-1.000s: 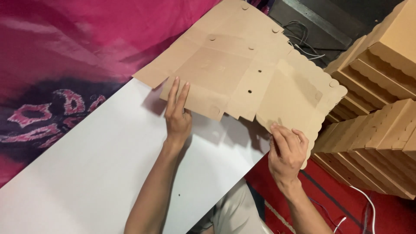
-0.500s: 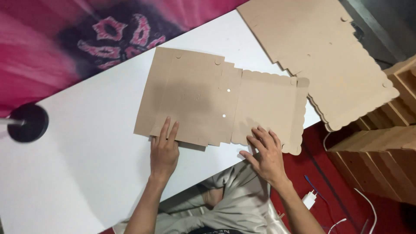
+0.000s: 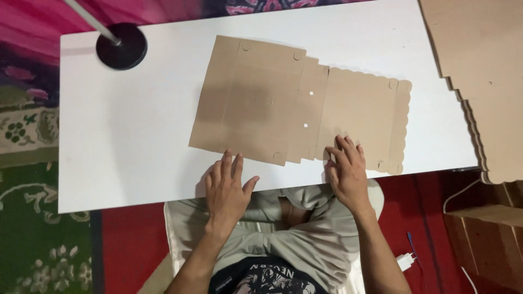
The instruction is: The person sits on the floor and assembles a flat cardboard piece by folding its flaps and pressing them into place. They repeatedly smooth the folded edges with their hands to secure the shape.
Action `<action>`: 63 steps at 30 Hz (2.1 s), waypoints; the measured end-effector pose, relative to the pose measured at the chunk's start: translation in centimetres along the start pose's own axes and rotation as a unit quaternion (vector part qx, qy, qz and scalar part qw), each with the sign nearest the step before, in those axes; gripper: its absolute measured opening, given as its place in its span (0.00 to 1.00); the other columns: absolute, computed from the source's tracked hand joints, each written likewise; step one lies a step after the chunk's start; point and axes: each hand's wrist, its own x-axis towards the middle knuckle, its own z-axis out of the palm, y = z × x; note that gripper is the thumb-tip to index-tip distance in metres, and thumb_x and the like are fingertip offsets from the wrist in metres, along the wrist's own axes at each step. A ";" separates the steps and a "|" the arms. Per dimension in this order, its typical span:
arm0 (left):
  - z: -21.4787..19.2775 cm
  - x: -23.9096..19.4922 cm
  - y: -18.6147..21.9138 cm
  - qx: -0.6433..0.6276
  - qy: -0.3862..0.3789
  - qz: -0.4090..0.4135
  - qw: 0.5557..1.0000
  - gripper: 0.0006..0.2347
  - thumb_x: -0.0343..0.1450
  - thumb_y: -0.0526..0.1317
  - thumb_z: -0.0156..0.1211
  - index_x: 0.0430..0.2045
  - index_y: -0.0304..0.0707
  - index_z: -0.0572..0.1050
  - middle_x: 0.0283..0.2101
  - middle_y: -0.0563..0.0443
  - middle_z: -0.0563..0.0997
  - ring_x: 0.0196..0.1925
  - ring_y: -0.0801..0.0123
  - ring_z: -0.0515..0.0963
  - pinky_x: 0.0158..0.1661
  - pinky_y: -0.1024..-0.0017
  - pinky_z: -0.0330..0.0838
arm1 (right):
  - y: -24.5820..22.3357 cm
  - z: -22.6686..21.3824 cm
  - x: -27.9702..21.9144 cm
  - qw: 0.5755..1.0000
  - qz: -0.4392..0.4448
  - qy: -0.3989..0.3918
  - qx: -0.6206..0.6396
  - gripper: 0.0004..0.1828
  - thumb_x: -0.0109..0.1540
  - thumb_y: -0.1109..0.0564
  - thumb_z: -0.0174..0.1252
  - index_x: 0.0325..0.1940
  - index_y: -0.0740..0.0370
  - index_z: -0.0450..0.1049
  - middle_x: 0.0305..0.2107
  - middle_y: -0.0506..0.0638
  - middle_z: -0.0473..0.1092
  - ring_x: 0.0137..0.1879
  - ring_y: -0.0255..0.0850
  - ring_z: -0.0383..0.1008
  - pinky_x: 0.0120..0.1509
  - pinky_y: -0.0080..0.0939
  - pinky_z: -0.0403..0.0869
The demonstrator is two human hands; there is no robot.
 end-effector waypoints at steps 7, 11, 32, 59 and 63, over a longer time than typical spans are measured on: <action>0.9 -3.2 -4.1 -0.025 0.033 0.050 0.998 0.29 0.73 0.63 0.47 0.61 0.43 0.70 0.63 0.42 0.70 0.59 0.51 0.65 0.54 0.49 0.51 | -1.3 1.8 1.7 0.999 -0.028 0.011 0.014 0.11 0.64 0.60 0.53 0.51 0.57 0.74 0.62 0.61 0.67 0.72 0.63 0.62 0.75 0.71 0.54; 1.0 -3.4 -6.5 -0.097 0.089 0.135 0.982 0.27 0.70 0.63 0.52 0.58 0.48 0.73 0.54 0.48 0.77 0.61 0.57 0.68 0.60 0.47 0.50 | -4.6 3.9 2.7 0.997 -0.019 0.035 -0.066 0.13 0.70 0.46 0.56 0.50 0.56 0.73 0.62 0.60 0.67 0.72 0.62 0.62 0.74 0.76 0.51; 2.1 -3.8 -9.5 -0.009 0.015 0.170 0.985 0.40 0.66 0.60 0.60 0.73 0.47 0.52 0.77 0.45 0.47 0.79 0.57 0.42 0.69 0.35 0.26 | -11.4 5.3 -1.1 0.966 -0.119 -0.164 -0.159 0.49 0.59 0.19 0.44 0.80 0.37 0.50 0.78 0.47 0.43 0.83 0.50 0.36 0.82 0.63 0.32; 1.7 -0.7 -8.6 0.024 0.015 0.193 0.981 0.41 0.66 0.69 0.54 0.73 0.53 0.54 0.78 0.50 0.49 0.79 0.59 0.44 0.71 0.40 0.31 | -14.4 8.2 0.1 0.955 -0.209 -0.126 -0.171 0.55 0.54 0.19 0.51 0.79 0.44 0.52 0.76 0.52 0.48 0.81 0.51 0.44 0.81 0.67 0.39; 1.6 -0.7 -8.8 -0.004 0.028 0.202 0.979 0.40 0.67 0.69 0.54 0.72 0.52 0.57 0.77 0.50 0.51 0.79 0.59 0.44 0.71 0.42 0.28 | -14.7 8.0 0.1 0.962 -0.206 -0.108 -0.145 0.53 0.56 0.18 0.50 0.78 0.44 0.55 0.76 0.51 0.51 0.81 0.50 0.46 0.81 0.66 0.40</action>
